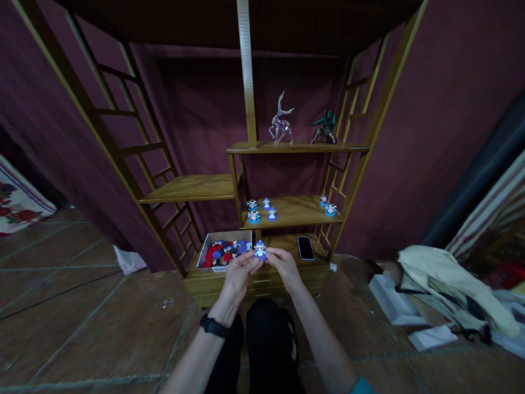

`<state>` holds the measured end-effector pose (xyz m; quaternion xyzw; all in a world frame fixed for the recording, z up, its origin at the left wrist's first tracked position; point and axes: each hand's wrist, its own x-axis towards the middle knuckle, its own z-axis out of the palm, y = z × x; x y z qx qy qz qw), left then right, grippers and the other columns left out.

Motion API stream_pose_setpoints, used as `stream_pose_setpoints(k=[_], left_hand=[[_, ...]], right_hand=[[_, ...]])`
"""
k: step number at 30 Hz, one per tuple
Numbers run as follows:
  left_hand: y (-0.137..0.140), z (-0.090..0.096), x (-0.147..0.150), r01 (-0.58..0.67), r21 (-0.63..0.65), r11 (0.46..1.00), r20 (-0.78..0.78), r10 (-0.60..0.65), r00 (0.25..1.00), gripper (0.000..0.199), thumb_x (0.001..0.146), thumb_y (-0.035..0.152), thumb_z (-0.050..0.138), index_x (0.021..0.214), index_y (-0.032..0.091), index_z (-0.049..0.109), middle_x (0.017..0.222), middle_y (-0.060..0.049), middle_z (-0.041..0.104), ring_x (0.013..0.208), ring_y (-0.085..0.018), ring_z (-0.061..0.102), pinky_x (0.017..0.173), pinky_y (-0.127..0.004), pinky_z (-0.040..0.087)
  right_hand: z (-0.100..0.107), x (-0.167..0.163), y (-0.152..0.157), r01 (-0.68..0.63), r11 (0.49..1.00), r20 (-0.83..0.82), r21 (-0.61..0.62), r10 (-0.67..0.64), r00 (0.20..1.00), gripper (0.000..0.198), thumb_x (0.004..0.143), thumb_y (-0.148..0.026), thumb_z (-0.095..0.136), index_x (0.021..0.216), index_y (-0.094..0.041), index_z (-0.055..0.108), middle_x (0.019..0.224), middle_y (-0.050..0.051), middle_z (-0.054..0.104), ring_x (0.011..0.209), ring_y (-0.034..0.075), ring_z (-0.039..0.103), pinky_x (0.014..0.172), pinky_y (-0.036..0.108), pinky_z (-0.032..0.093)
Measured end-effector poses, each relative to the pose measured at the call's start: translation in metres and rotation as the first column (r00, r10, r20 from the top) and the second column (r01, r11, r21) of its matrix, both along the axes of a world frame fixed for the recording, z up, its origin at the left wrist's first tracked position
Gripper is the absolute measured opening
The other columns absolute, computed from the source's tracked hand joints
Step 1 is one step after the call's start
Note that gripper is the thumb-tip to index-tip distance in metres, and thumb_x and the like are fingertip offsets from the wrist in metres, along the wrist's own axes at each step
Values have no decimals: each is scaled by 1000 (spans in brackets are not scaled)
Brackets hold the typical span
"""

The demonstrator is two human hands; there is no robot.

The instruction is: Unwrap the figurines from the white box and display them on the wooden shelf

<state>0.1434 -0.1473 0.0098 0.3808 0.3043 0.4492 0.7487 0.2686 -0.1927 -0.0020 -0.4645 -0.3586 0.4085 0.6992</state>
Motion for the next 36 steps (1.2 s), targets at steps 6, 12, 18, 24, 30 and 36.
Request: stream_pose_setpoints(k=[6, 12, 18, 24, 30, 36], left_hand=[[-9, 9, 6, -42, 37, 998, -51, 44, 998, 37, 52, 11, 79, 87, 9, 66, 77, -9, 71, 69, -16, 67, 76, -29, 52], [-8, 4, 6, -5, 84, 996, -96, 13, 995, 45, 51, 16, 80, 93, 11, 63, 80, -7, 71, 71, -16, 66, 73, -27, 51], [-3, -3, 12, 3, 158, 987, -138, 19, 990, 64, 45, 19, 82, 104, 13, 58, 73, -4, 69, 68, -15, 65, 67, -25, 50], [-2, -6, 16, 44, 28, 999, -147, -40, 988, 53, 46, 15, 82, 96, 12, 62, 82, -7, 70, 73, -17, 66, 69, -25, 52], [-1, -7, 14, 32, -64, 997, -134, -41, 990, 33, 56, 6, 75, 87, 12, 63, 78, -7, 70, 70, -18, 67, 68, -29, 56], [9, 3, 14, 48, -92, 995, -92, -56, 994, 33, 61, 3, 70, 92, 14, 64, 82, -7, 70, 76, -19, 68, 71, -29, 56]], right_hand=[[6, 2, -6, 53, 998, -3, -28, -53, 999, 34, 64, -40, 70, 86, -15, 70, 86, 7, 70, 81, 22, 65, 80, 40, 51], [3, 2, -6, 17, 998, 152, 65, -26, 988, 22, 70, -34, 64, 86, -19, 67, 87, 4, 69, 83, 21, 64, 78, 36, 50], [-3, 1, -7, 88, 995, 263, 52, -98, 960, 29, 70, -27, 62, 98, -21, 61, 88, 3, 67, 81, 19, 62, 75, 31, 49], [-8, 6, -9, 214, 976, 370, 43, -215, 904, 19, 67, -21, 63, 87, -19, 65, 85, 2, 62, 74, 16, 60, 67, 26, 47], [-3, 7, -10, 196, 980, 416, 33, -192, 889, 10, 67, -19, 62, 77, -20, 65, 77, 0, 60, 70, 15, 58, 63, 24, 45], [6, 7, 6, 148, 987, 484, 53, -156, 861, 14, 70, -17, 59, 81, -22, 66, 78, -1, 60, 72, 15, 58, 64, 23, 45]])
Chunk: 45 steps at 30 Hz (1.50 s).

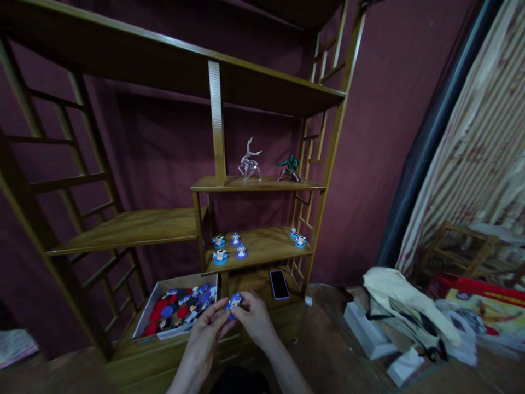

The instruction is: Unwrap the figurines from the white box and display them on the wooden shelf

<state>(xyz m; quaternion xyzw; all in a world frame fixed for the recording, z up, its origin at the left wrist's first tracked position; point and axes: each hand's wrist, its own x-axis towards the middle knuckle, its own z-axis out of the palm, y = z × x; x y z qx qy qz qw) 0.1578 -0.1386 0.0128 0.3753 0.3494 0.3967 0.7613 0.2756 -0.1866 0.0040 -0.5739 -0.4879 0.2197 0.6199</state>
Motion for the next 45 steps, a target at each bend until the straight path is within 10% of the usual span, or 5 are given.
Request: stream_pose_setpoints(k=[15, 26, 45], left_hand=[[37, 24, -89, -344, 7, 939, -16, 344, 939, 22, 69, -5, 57, 83, 9, 66, 85, -9, 70, 73, -17, 67, 67, -25, 57], [25, -7, -28, -108, -6, 994, -96, 107, 990, 22, 66, -2, 64, 85, 9, 65, 83, -9, 70, 71, -17, 67, 67, -26, 56], [17, 7, 25, 108, 45, 993, -154, -100, 983, 23, 67, 5, 67, 89, 9, 66, 84, -8, 70, 74, -17, 67, 70, -28, 56]], right_hand=[[4, -73, 57, -296, 955, -149, 25, 296, 943, 30, 75, -26, 59, 104, -21, 64, 98, 5, 67, 88, 20, 62, 80, 34, 49], [-5, -21, 25, -193, 981, -188, 23, 194, 963, 35, 72, -17, 59, 106, -20, 61, 98, 4, 68, 89, 19, 63, 80, 32, 50], [8, 29, -2, 1, 999, 76, -35, 2, 997, 38, 71, -16, 60, 107, -26, 61, 92, -1, 67, 80, 15, 63, 72, 24, 49]])
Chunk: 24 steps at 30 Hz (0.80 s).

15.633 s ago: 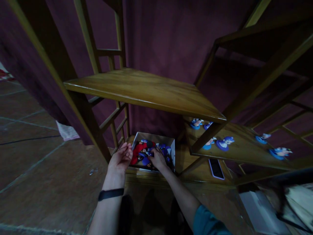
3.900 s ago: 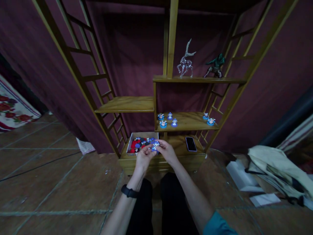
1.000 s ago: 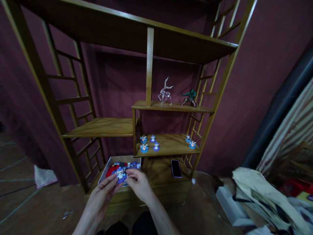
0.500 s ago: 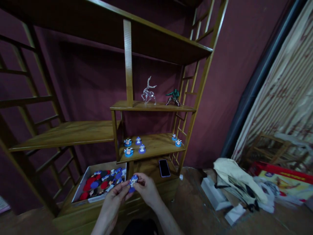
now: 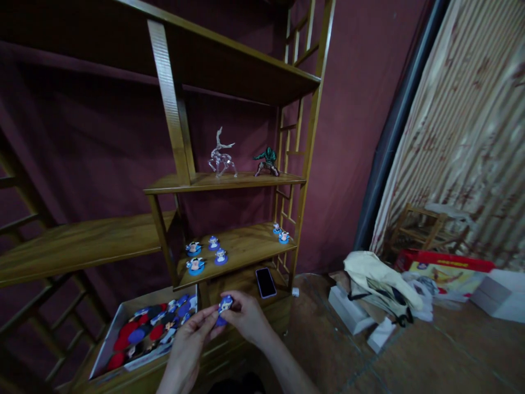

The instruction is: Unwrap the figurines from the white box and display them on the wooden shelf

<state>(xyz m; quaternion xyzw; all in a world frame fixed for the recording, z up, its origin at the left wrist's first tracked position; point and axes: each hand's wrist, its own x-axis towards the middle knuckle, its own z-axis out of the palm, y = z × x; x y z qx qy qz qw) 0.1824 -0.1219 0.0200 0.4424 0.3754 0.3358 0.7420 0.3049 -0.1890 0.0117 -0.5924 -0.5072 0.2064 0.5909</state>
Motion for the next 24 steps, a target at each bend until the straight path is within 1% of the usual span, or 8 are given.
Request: stream_pose_setpoints(k=[5, 8, 12, 17, 20, 24], left_hand=[[0, -5, 9, -11, 22, 1000, -13, 11, 1000, 18, 69, 3, 63, 86, 9, 66, 79, -8, 69, 68, -15, 66, 65, -26, 56], [0, -6, 15, -4, 15, 1000, 7, 4, 1000, 18, 70, 1, 62, 86, 9, 66, 83, -9, 70, 70, -15, 66, 67, -26, 56], [1, -6, 22, 10, -50, 999, 74, -6, 997, 21, 72, 2, 61, 90, 12, 65, 91, -10, 69, 76, -16, 67, 70, -27, 55], [8, -6, 28, 2, -172, 985, 93, 14, 996, 14, 75, 0, 56, 82, 10, 63, 77, -9, 70, 66, -14, 66, 65, -25, 55], [12, -5, 32, 14, -190, 982, 88, 3, 996, 14, 74, -1, 57, 81, 10, 63, 75, -8, 70, 65, -15, 67, 63, -24, 55], [14, 0, 40, 12, -189, 982, 113, 10, 994, 14, 72, 0, 60, 81, 10, 63, 74, -8, 70, 65, -15, 67, 64, -24, 54]], right_hand=[[0, 9, -2, 5, 1000, 33, 5, -5, 999, 34, 70, -16, 61, 102, -26, 63, 92, -1, 67, 81, 15, 62, 74, 25, 48], [-1, 17, -1, 15, 1000, 37, -2, -15, 999, 34, 70, -17, 62, 103, -26, 63, 93, -1, 67, 82, 15, 62, 77, 26, 48], [3, 29, 1, -25, 1000, 31, -17, 26, 999, 36, 71, -20, 62, 106, -26, 61, 93, -1, 66, 82, 15, 61, 75, 26, 48], [11, 38, 2, -73, 996, 107, -50, 78, 991, 31, 72, -20, 62, 103, -26, 61, 89, -3, 66, 79, 14, 61, 72, 24, 47], [14, 41, 4, -74, 996, 139, -47, 80, 987, 30, 73, -20, 62, 102, -25, 61, 90, -3, 66, 81, 14, 60, 74, 24, 47], [15, 49, 8, -70, 997, 128, -43, 75, 989, 28, 74, -22, 61, 102, -24, 62, 90, -2, 65, 81, 14, 60, 74, 24, 47]])
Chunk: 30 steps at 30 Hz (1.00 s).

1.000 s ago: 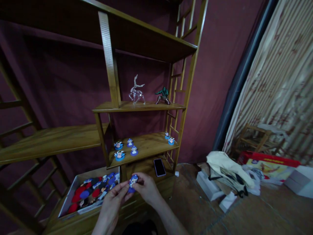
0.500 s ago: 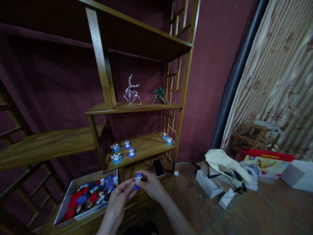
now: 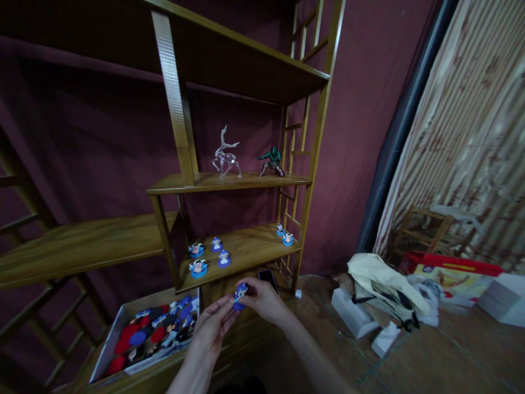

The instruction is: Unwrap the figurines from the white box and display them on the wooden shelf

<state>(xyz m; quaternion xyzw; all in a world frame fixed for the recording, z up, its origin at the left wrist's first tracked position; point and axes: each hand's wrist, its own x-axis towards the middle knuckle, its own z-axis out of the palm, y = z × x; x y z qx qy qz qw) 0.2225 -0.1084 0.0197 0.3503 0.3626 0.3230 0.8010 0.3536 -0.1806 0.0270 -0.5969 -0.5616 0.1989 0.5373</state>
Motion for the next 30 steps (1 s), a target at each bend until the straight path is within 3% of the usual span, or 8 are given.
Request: stream_pose_setpoints(k=[10, 16, 20, 25, 30], left_hand=[[0, 6, 29, -42, -70, 997, 143, 52, 988, 12, 77, 1, 53, 79, 10, 61, 80, -9, 69, 71, -15, 66, 68, -26, 55], [3, -1, 27, 0, -33, 999, 140, 5, 990, 19, 76, 2, 55, 93, 9, 60, 91, -13, 69, 85, -19, 67, 78, -31, 54], [6, -23, 9, -24, -41, 999, 46, 26, 999, 21, 75, 0, 53, 94, 8, 59, 86, -14, 69, 79, -18, 68, 75, -28, 54], [2, -64, -14, -48, -113, 992, -50, 42, 998, 24, 71, -1, 57, 93, 10, 60, 84, -12, 70, 77, -18, 68, 74, -27, 54], [-10, -95, -26, -32, -174, 984, -94, 16, 995, 25, 68, 1, 61, 90, 12, 61, 87, -12, 70, 86, -22, 67, 83, -31, 52]], right_hand=[[10, 29, 10, -9, 1000, 56, 7, 9, 998, 30, 74, -22, 60, 103, -23, 61, 90, -2, 65, 81, 14, 61, 75, 25, 47], [16, 78, 31, 32, 999, 35, -5, -32, 999, 30, 68, -22, 62, 98, -20, 59, 82, -2, 64, 74, 12, 59, 71, 24, 47], [37, 131, 55, 164, 986, -38, 15, -164, 986, 29, 66, -18, 60, 94, -16, 55, 82, -1, 61, 69, 10, 57, 68, 22, 46], [71, 181, 84, 384, 920, 240, -82, -356, 903, 29, 68, -17, 58, 96, -17, 54, 83, -1, 62, 69, 9, 56, 64, 19, 45], [87, 204, 103, 474, 868, 412, -146, -382, 827, 32, 66, -19, 63, 97, -19, 57, 84, 0, 64, 72, 11, 57, 64, 19, 43]])
